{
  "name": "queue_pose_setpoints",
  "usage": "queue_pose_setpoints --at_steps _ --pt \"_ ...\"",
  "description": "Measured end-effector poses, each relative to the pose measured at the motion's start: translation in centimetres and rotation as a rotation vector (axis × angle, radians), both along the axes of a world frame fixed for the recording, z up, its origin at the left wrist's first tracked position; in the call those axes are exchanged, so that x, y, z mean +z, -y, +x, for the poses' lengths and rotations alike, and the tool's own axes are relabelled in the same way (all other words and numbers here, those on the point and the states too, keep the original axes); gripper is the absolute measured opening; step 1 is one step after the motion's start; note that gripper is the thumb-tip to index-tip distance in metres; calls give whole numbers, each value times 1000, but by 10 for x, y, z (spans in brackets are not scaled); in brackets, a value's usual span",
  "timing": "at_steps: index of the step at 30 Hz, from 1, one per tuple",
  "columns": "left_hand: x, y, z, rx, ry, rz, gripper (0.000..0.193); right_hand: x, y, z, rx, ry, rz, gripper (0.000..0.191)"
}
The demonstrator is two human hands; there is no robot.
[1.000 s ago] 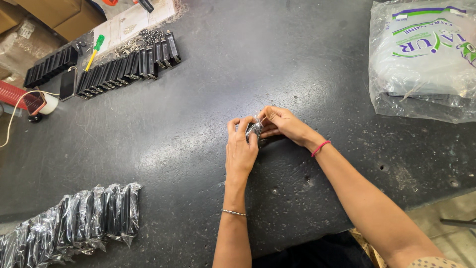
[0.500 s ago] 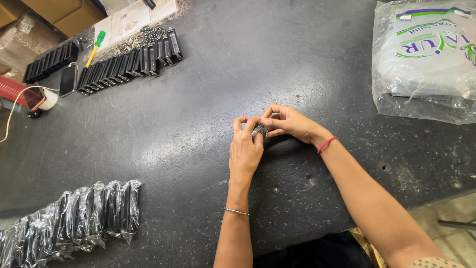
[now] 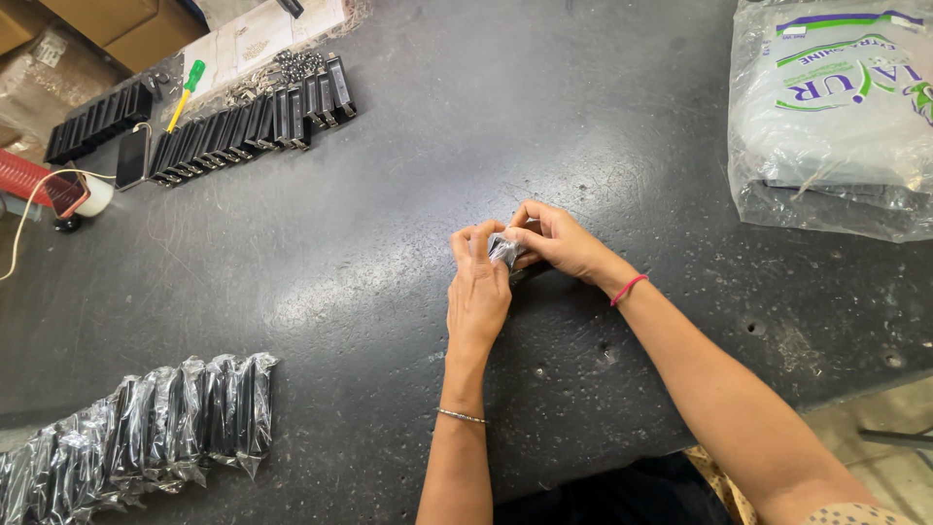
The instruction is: The person places small black rectangular components into clear plastic bags one by one, seals each bag, and sets it aside. The process is repeated for multiple components on a dark workbench.
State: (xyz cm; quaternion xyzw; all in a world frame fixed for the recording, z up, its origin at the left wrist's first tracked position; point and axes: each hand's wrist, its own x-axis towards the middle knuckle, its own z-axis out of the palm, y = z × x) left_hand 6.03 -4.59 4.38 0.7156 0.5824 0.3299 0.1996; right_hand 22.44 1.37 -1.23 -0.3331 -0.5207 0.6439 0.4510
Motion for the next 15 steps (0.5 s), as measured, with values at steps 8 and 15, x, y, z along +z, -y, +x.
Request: queue_pose_setpoints --at_steps 8,15 --pt "5 -1 2 28 -3 -17 35 -4 2 -13 -217 181 47 16" --pt "7 -2 6 85 -6 -50 28 -10 -2 -5 -48 -36 -21 31"
